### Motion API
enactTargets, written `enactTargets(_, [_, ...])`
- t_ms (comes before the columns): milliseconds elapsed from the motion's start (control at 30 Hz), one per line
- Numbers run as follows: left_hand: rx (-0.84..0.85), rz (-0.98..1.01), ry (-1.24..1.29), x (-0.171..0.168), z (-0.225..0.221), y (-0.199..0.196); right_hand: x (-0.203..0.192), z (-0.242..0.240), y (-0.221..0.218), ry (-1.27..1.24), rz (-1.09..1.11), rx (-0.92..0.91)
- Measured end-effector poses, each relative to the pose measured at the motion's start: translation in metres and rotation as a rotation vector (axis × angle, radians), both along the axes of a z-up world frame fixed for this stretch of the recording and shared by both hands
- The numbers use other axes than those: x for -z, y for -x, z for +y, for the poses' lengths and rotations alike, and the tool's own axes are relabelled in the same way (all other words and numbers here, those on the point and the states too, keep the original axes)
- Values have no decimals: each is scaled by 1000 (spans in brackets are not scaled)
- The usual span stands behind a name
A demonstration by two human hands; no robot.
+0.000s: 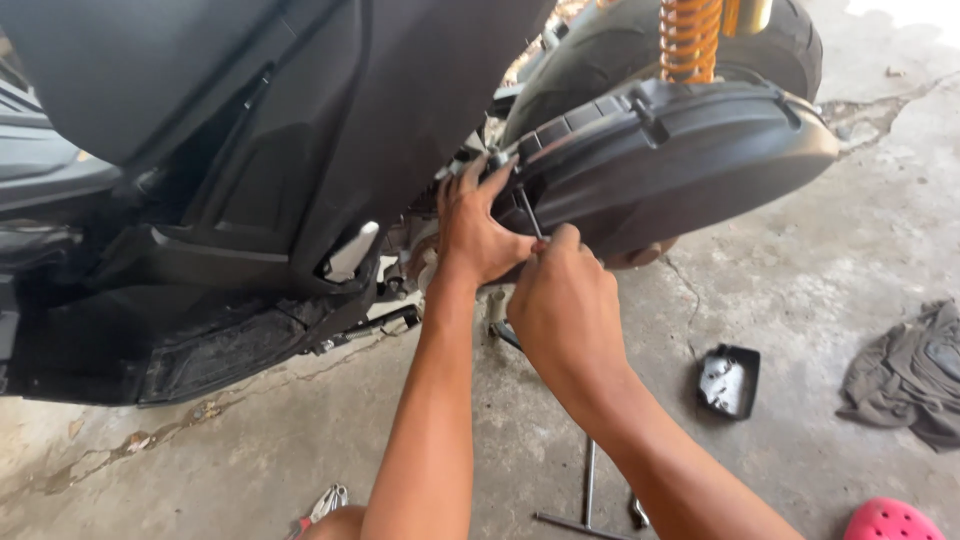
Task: Using a screwdriver to unscrew bolts from a motorcycle's plastic housing
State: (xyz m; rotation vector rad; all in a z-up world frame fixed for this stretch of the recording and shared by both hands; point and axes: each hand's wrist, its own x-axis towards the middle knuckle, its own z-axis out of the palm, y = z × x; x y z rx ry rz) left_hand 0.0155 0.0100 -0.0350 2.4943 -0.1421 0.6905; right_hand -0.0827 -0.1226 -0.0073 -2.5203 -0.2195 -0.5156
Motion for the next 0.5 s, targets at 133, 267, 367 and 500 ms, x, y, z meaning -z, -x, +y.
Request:
enactTargets(133, [-4,11,0,-4,-1,3,-4,-8,-7,-564,277,74])
enactTargets(267, [0,12,40,-6,-2,7,-3,-24,-14,-2283,1161,-234])
enactTargets(367, [0,1,16,-9,-4,10,-4,-20,-11,-2398,1174,-283])
enactTargets(500, [3,-16,-1,2,0,6,-44,-8,12,-1807,1001,-94])
